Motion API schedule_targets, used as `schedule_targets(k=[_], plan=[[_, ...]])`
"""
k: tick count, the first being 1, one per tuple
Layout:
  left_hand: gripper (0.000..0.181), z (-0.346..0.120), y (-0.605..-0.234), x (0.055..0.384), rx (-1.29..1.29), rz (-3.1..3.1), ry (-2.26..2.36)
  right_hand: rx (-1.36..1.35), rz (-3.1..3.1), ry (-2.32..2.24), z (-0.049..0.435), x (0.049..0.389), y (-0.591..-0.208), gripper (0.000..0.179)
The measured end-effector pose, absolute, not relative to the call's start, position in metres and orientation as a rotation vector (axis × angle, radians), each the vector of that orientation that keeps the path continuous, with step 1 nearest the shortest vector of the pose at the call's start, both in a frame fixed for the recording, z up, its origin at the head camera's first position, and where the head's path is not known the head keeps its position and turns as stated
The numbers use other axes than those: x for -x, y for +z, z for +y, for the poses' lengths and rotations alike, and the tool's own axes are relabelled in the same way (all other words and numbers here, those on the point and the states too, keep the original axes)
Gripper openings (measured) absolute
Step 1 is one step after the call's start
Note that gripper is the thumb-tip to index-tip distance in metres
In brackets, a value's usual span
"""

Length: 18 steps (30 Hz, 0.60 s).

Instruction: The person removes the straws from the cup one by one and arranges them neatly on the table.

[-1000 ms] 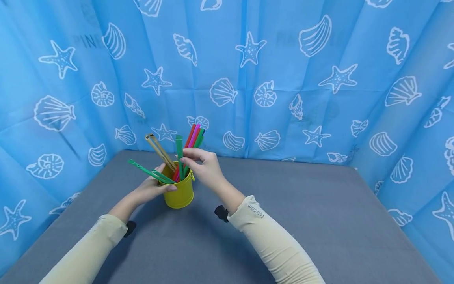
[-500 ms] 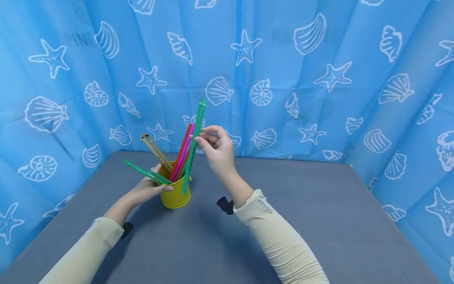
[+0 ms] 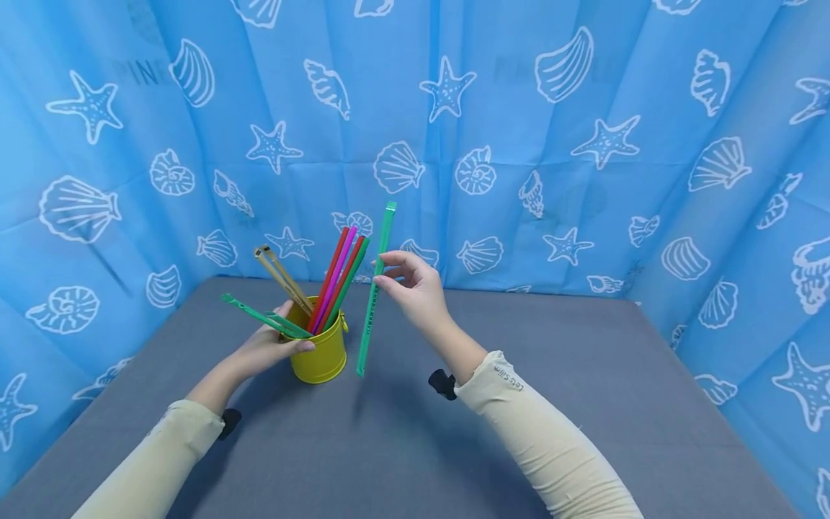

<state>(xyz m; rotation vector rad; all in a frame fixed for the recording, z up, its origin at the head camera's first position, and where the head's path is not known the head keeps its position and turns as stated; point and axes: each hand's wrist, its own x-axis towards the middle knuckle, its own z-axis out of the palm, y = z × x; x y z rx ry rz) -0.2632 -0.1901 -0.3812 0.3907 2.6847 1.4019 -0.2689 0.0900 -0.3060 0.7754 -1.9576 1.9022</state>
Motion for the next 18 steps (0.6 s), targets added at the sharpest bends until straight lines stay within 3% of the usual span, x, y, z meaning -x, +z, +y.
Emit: schedule_targets(k=[18], plan=[[0.103, -0.192, -0.383, 0.265, -0.394, 2.699, 1.384, -0.603, -2.426, 1.887, 0.105, 0.300, -0.359, 0.040]])
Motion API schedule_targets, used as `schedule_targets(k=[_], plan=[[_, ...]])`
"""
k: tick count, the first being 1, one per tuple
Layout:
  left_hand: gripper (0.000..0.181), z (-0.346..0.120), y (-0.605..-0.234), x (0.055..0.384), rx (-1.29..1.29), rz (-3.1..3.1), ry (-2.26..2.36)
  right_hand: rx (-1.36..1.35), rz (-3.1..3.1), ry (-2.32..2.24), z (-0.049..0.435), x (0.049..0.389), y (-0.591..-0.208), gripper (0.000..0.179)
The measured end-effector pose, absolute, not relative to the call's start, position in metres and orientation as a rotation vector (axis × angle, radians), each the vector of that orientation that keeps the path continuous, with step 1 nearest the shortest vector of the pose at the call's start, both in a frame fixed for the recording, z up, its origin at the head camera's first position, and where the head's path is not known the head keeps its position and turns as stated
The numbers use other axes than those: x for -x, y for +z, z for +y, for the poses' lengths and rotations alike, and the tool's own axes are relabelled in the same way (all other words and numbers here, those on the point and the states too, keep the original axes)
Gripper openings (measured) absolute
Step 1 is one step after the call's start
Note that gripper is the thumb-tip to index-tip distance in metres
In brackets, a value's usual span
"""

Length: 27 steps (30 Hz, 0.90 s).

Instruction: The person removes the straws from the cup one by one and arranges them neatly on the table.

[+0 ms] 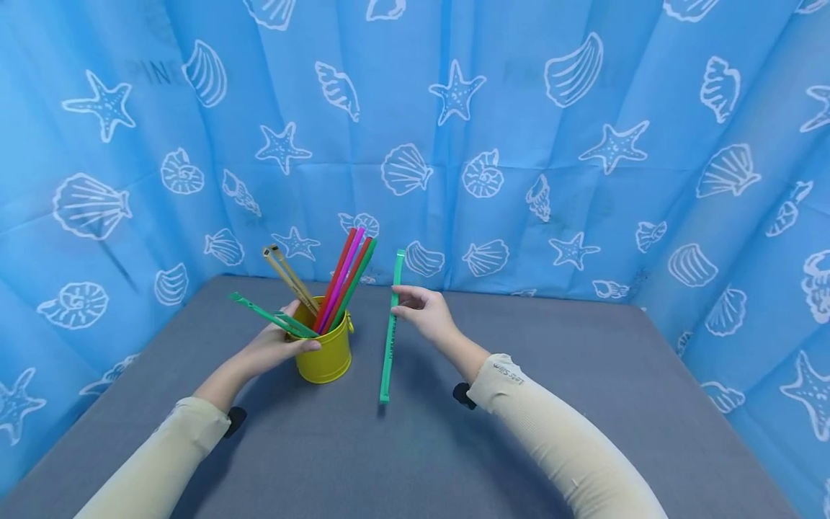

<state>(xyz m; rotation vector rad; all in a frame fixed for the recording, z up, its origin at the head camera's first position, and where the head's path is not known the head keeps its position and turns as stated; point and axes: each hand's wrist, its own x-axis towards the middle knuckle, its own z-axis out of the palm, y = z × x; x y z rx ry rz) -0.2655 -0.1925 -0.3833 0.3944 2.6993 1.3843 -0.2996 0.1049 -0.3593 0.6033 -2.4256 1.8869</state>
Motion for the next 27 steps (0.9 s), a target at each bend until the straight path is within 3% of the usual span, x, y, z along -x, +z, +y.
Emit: schedule_targets(k=[27], plan=[[0.106, -0.191, -0.385, 0.265, -0.380, 2.711, 1.370, -0.578, -2.715, 1.824, 0.094, 0.336, -0.399, 0.056]])
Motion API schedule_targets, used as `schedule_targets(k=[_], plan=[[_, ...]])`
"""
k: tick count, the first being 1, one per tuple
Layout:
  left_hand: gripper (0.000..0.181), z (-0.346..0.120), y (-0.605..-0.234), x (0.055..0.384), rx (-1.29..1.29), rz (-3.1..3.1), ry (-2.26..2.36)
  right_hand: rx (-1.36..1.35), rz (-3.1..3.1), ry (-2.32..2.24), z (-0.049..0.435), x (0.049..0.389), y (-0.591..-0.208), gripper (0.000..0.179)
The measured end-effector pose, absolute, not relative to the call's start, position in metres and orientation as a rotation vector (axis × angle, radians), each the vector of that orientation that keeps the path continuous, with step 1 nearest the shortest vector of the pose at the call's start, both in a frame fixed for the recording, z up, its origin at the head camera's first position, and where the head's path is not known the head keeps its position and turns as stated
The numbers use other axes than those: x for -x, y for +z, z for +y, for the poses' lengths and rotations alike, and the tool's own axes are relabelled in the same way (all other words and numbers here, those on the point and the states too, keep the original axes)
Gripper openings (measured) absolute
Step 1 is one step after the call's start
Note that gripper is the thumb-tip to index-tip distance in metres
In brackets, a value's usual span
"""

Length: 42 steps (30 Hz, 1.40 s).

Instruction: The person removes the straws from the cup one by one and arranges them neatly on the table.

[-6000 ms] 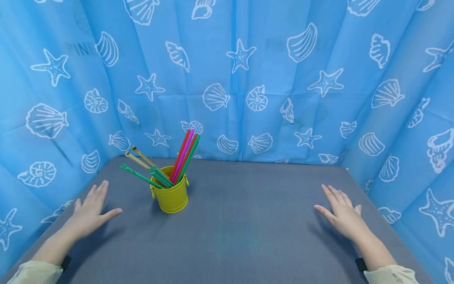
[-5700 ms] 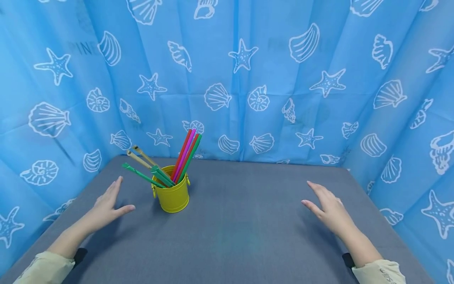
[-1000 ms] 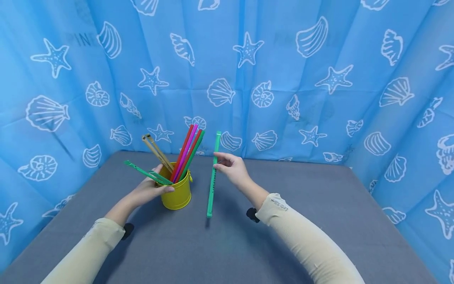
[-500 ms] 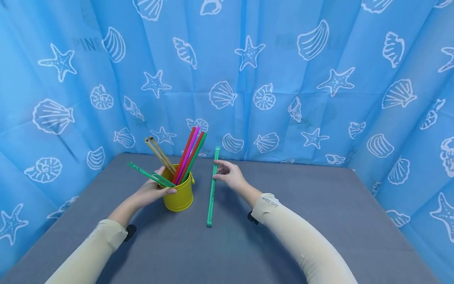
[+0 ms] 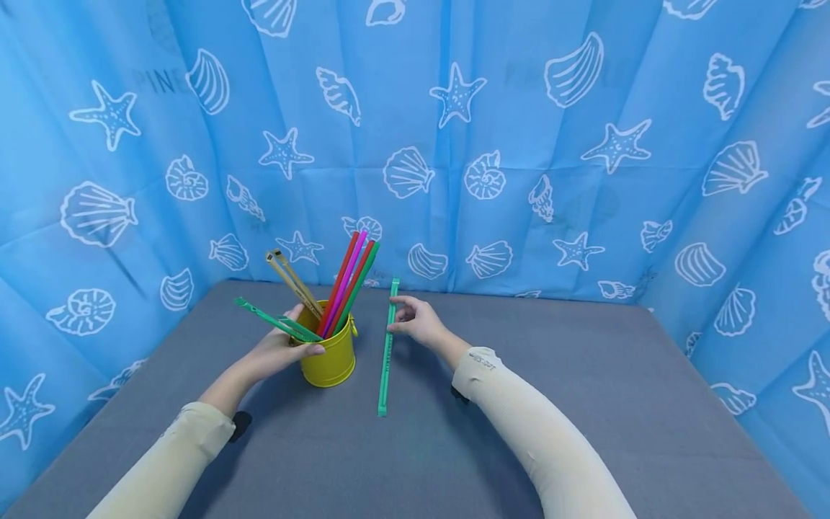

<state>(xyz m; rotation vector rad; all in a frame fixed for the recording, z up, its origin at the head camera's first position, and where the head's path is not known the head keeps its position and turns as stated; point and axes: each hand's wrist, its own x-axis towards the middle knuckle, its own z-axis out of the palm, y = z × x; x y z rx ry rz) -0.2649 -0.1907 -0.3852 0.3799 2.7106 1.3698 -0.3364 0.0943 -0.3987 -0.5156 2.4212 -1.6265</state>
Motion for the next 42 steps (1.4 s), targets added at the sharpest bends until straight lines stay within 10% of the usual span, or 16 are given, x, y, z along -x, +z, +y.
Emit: schedule_targets(k=[30, 42], plan=[[0.104, -0.186, -0.385, 0.262, -0.349, 2.713, 1.387, 0.427, 2.468, -1.223, 0.087, 0.354, -0.416, 0.055], [0.105, -0.187, -0.385, 0.260, -0.365, 2.693, 1.402, 0.490, 2.601, -0.721, 0.090, 0.346, -0.414, 0.089]])
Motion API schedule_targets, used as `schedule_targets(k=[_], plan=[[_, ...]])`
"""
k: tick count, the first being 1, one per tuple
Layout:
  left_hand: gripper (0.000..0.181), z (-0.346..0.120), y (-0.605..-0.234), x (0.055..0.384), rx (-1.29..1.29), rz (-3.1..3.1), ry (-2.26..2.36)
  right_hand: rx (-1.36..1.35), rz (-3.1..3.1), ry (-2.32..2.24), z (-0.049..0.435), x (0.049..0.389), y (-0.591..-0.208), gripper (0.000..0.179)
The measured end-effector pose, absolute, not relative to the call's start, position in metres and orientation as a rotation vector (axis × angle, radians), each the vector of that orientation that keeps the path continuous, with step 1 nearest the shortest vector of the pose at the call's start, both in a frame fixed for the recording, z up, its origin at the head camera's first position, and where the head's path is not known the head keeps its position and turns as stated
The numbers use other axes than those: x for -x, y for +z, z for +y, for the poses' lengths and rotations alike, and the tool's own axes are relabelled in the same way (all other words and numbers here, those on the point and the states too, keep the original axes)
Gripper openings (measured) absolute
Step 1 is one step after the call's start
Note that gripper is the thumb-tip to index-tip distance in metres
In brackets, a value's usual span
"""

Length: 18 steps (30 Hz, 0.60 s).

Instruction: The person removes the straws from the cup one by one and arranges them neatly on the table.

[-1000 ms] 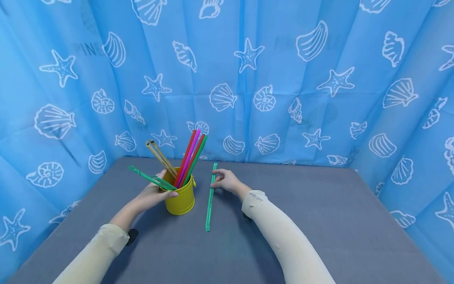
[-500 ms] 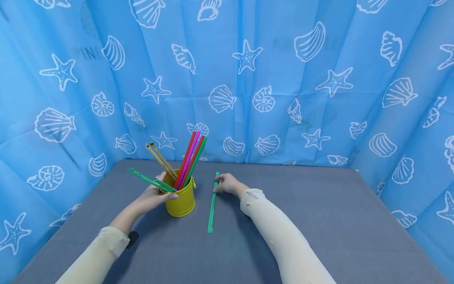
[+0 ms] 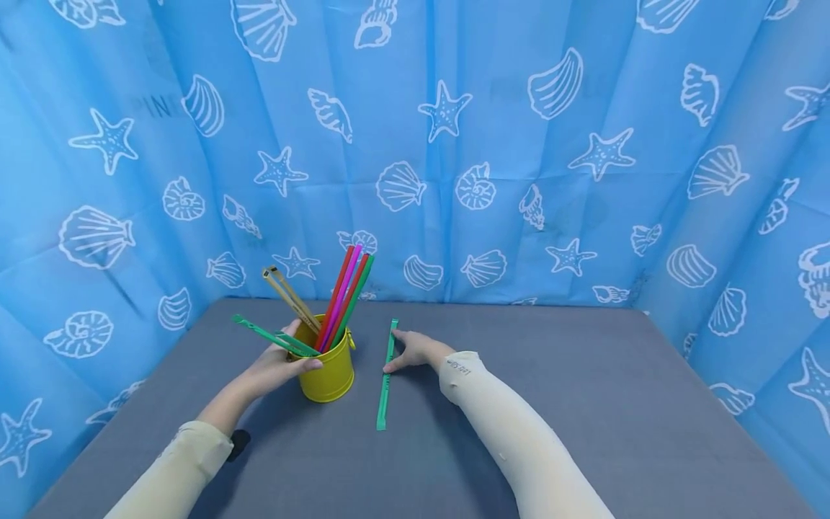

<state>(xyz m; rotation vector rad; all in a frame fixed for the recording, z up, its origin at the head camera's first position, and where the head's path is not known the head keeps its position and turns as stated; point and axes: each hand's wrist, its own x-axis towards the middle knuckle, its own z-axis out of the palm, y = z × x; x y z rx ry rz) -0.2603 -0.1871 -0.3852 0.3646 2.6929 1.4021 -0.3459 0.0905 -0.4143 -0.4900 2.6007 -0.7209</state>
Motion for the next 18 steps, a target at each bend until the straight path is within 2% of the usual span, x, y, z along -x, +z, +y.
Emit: schedule_targets(k=[18], plan=[[0.104, -0.1890, -0.3858, 0.2623, -0.381, 2.686, 1.406, 0.448, 2.632, -0.639, 0.0868, 0.3484, -0.4161, 0.089]])
